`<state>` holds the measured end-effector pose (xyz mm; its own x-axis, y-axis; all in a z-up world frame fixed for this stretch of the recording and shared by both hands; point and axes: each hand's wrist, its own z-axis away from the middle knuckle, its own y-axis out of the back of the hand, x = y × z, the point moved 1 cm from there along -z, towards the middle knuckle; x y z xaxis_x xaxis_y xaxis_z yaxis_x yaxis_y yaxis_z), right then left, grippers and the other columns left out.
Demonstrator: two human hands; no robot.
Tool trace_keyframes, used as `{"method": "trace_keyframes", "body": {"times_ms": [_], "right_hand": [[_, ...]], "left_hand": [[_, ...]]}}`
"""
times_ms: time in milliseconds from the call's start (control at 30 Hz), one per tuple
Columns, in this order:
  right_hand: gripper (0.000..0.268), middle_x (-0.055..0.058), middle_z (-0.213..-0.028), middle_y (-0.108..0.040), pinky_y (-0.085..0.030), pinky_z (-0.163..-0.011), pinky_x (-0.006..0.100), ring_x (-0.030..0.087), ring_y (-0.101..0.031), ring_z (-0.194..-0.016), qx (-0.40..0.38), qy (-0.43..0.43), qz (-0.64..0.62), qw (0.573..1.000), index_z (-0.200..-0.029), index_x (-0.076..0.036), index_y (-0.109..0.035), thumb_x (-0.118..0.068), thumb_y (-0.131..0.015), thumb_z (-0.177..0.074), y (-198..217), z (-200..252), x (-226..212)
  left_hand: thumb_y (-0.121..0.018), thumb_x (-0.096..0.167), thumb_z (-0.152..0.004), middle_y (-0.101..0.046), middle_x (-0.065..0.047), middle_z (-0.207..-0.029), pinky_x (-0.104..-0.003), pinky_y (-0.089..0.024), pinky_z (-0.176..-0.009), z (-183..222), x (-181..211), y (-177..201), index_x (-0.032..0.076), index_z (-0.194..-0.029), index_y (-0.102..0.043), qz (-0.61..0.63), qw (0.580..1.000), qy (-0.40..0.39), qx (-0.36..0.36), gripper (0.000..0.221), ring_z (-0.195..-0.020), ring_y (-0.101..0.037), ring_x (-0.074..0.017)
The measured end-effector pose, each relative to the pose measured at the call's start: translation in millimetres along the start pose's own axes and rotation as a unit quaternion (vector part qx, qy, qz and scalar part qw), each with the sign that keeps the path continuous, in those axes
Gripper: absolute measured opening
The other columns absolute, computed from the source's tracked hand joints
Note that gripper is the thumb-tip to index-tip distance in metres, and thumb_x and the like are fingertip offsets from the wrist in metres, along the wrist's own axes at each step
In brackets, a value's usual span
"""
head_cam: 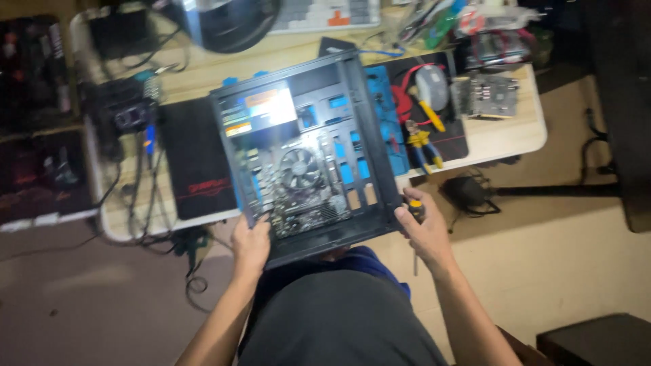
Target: Using a screwdriver to install or remove components inside a computer case on a repair bench.
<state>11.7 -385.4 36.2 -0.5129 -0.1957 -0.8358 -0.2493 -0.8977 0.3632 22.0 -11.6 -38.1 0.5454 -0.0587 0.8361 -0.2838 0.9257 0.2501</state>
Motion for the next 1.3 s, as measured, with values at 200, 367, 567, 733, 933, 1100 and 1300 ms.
{"method": "trace_keyframes", "body": {"times_ms": [200, 367, 567, 733, 933, 1100, 1300], "right_hand": [[0.037, 0.017, -0.085, -0.069, -0.053, -0.058, 0.035, 0.026, -0.065, -0.075, -0.022, -0.023, -0.008, 0.999, -0.133, -0.011, -0.072, -0.020, -0.064, -0.098, 15.7, -3.2, 44.5], [0.033, 0.007, -0.108, -0.071, -0.066, -0.056, 0.034, 0.018, -0.066, -0.082, -0.066, -0.049, 0.142, 0.986, -0.129, -0.018, -0.073, -0.030, -0.074, -0.099, 15.9, 10.2, 62.4], [0.042, 0.010, -0.116, -0.078, -0.060, -0.095, 0.036, 0.022, -0.073, -0.103, 0.039, -0.065, 0.047, 0.996, -0.140, -0.010, -0.072, -0.018, -0.075, -0.099, 42.3, 15.6, 30.5], [0.037, 0.005, -0.107, -0.069, -0.052, -0.081, 0.033, 0.016, -0.064, -0.093, 0.181, 0.015, 0.011, 0.983, -0.133, -0.017, -0.070, -0.026, -0.073, -0.097, 78.9, -19.9, 42.2], [0.030, 0.015, -0.107, -0.075, -0.057, -0.074, 0.030, 0.018, -0.068, -0.077, 0.233, 0.029, -0.274, 0.933, -0.131, -0.003, -0.064, -0.015, -0.071, -0.104, 88.8, -87.1, 85.9], [0.034, 0.016, -0.105, -0.071, -0.063, -0.084, 0.035, 0.022, -0.072, -0.085, 0.194, 0.012, -0.372, 0.908, -0.133, -0.002, -0.062, -0.018, -0.073, -0.105, 78.2, -139.6, 111.5], [0.030, 0.019, -0.117, -0.073, -0.068, -0.085, 0.040, 0.029, -0.078, -0.088, 0.160, 0.026, -0.405, 0.900, -0.131, -0.002, -0.062, -0.007, -0.074, -0.103, 53.4, -212.1, 128.6]], "left_hand": [[-0.067, -0.004, -0.097, -0.081, -0.023, -0.114, -0.046, -0.059, -0.090, 17.7, 33.3, 1.5, -0.002, -0.127, -0.074, 0.037, 0.999, -0.032, -0.009, 0.031, -0.102, -0.065, -0.0187], [-0.074, 0.034, -0.090, -0.079, -0.017, -0.116, -0.049, -0.051, -0.096, 4.7, 40.2, 6.0, 0.012, -0.126, -0.076, -0.195, 0.978, 0.072, 0.034, 0.042, -0.108, -0.072, -0.0421], [-0.067, 0.023, -0.098, -0.077, -0.015, -0.128, -0.049, -0.046, -0.103, 18.3, 72.4, 2.5, 0.009, -0.141, -0.071, -0.171, 0.978, 0.116, 0.018, 0.045, -0.120, -0.068, -0.0389], [-0.066, 0.025, -0.103, -0.060, -0.016, -0.155, -0.047, -0.040, -0.117, 17.1, 71.5, 0.8, 0.004, -0.163, -0.050, -0.151, 0.978, 0.140, 0.032, 0.066, -0.144, -0.055, -0.0356], [-0.066, 0.029, -0.108, -0.074, -0.014, -0.136, -0.047, -0.047, -0.108, 16.5, 53.4, 5.2, 0.004, -0.145, -0.070, -0.109, 0.983, 0.138, 0.043, 0.044, -0.128, -0.067, -0.0321], [-0.070, 0.046, -0.099, -0.065, -0.022, -0.148, -0.056, -0.042, -0.109, 18.6, 19.0, 14.1, 0.009, -0.153, -0.064, -0.174, 0.967, 0.162, 0.087, 0.066, -0.138, -0.058, -0.0444], [-0.063, 0.056, -0.098, -0.068, -0.016, -0.150, -0.050, -0.041, -0.117, 44.5, 26.2, 13.7, 0.013, -0.156, -0.065, -0.194, 0.965, 0.167, 0.058, 0.072, -0.142, -0.059, -0.0393]]}}
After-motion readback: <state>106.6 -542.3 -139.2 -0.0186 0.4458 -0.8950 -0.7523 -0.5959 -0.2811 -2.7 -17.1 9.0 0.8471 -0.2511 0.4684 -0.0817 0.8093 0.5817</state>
